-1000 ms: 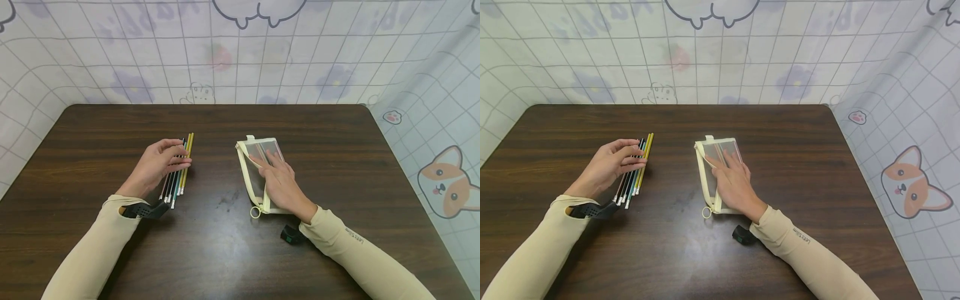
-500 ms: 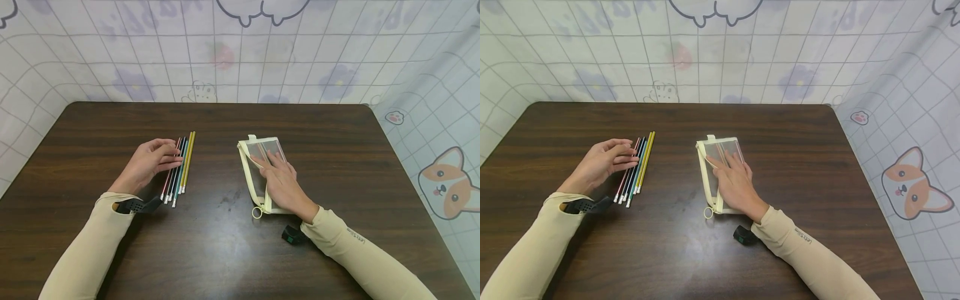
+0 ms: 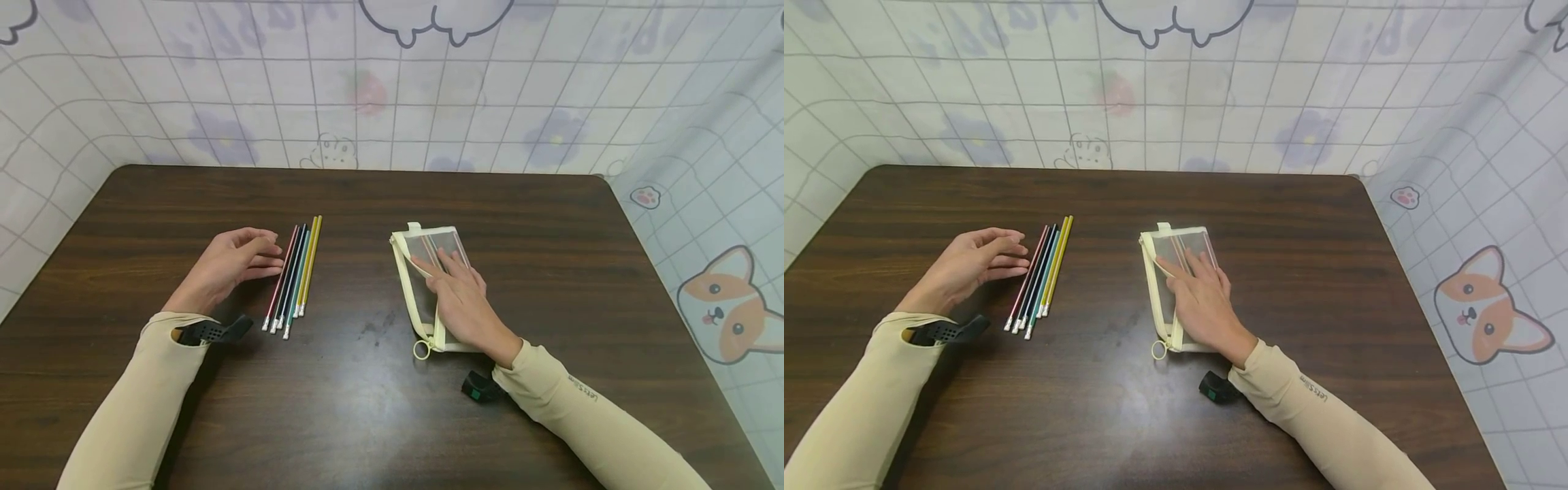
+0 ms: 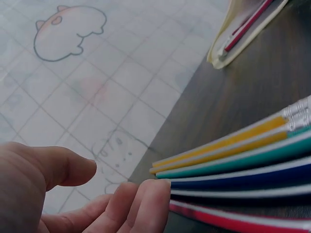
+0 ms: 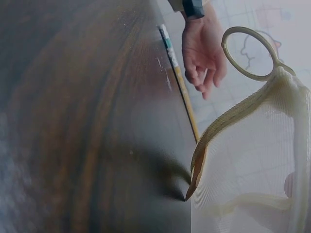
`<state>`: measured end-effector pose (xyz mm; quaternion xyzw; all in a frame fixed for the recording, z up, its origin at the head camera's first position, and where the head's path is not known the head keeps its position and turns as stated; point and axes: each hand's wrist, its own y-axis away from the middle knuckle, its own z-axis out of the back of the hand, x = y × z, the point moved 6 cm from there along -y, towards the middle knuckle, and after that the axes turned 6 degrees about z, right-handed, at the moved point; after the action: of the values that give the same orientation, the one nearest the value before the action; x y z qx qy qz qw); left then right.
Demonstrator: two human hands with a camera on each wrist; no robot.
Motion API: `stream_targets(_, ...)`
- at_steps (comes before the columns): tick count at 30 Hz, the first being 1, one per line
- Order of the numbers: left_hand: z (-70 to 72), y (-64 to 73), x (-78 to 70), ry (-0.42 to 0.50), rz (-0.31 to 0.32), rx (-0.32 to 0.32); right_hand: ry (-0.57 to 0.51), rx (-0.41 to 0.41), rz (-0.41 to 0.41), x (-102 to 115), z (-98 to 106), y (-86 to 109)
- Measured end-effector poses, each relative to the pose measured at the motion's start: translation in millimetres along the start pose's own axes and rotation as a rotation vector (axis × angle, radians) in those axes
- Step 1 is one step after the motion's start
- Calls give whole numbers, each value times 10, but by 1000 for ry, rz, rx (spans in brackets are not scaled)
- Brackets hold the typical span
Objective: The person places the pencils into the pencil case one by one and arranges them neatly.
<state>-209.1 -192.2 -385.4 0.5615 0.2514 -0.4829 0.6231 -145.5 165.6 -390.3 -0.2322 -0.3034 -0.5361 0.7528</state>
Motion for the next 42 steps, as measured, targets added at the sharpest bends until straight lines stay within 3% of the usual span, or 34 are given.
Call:
stream_targets(7, -5, -20, 11, -102, 20, 20, -3, 4, -4, -4, 0, 8)
stream_targets(19, -12, -14, 37, -152, 18, 30, -4, 4, -5, 17, -1, 0)
stream_targets(23, -19, 8, 26, -196, 5, 5, 9, 6, -4, 25, 1, 1)
stream_targets(30, -21, 19, 2, -450, 6, -102, 17, 8, -7, 28, 6, 1)
stream_targets(38, -49, 56, -21, -480, 18, -117, 6, 7, -6, 26, 3, 3)
stream_targets(42, -93, 81, -54, -507, -5, -134, 7, 9, -7, 18, -2, 2)
